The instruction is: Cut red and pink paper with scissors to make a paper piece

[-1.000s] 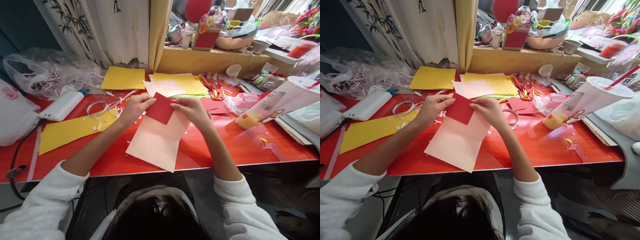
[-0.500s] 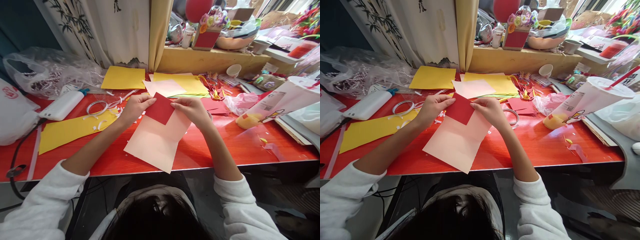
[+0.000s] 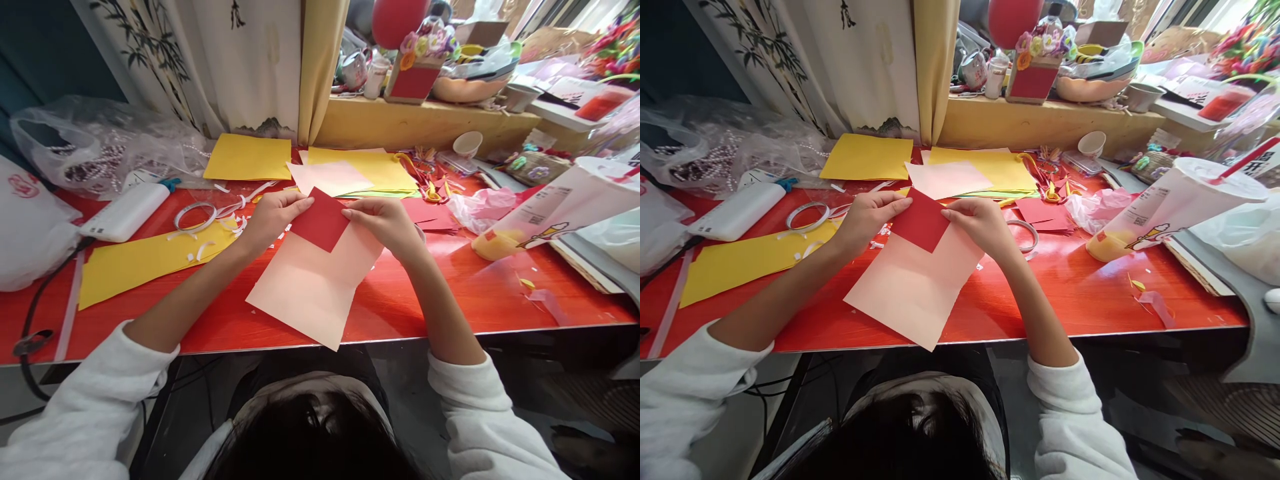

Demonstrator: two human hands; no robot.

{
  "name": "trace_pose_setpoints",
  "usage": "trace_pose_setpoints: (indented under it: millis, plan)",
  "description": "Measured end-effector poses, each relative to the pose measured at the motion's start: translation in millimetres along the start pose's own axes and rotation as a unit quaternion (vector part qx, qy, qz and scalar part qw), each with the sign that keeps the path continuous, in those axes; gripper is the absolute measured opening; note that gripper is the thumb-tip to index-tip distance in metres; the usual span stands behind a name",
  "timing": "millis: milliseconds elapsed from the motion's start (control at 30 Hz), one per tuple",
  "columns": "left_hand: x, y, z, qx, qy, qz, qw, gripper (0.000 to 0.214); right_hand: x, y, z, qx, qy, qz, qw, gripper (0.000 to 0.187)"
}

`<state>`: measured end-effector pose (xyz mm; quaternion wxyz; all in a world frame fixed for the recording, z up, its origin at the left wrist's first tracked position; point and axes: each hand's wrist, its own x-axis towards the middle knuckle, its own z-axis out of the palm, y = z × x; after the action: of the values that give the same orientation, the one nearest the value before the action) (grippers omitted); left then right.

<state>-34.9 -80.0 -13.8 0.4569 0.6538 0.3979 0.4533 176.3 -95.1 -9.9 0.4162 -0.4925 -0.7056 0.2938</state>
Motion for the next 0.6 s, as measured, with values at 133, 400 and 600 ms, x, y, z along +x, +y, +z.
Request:
trace_pose_setpoints:
  millis: [133,400,600]
  plan:
    - [2,0,-2.4,-0.004,-0.008,-0.014,1.000,0.030,2,3,1,0.011,0.007,0.005,1.000,0.021]
    - [8,6,-26.1,0.056,-0.144,-0.134,0.979,0.030,9,16,-7,0.031,0.054,0.045,0.997,0.026]
    - [12,2,-29.4,0.044,-0.132,-0.136,0.981,0.025,9,18,-8,0.056,0.046,0.060,0.996,0.027]
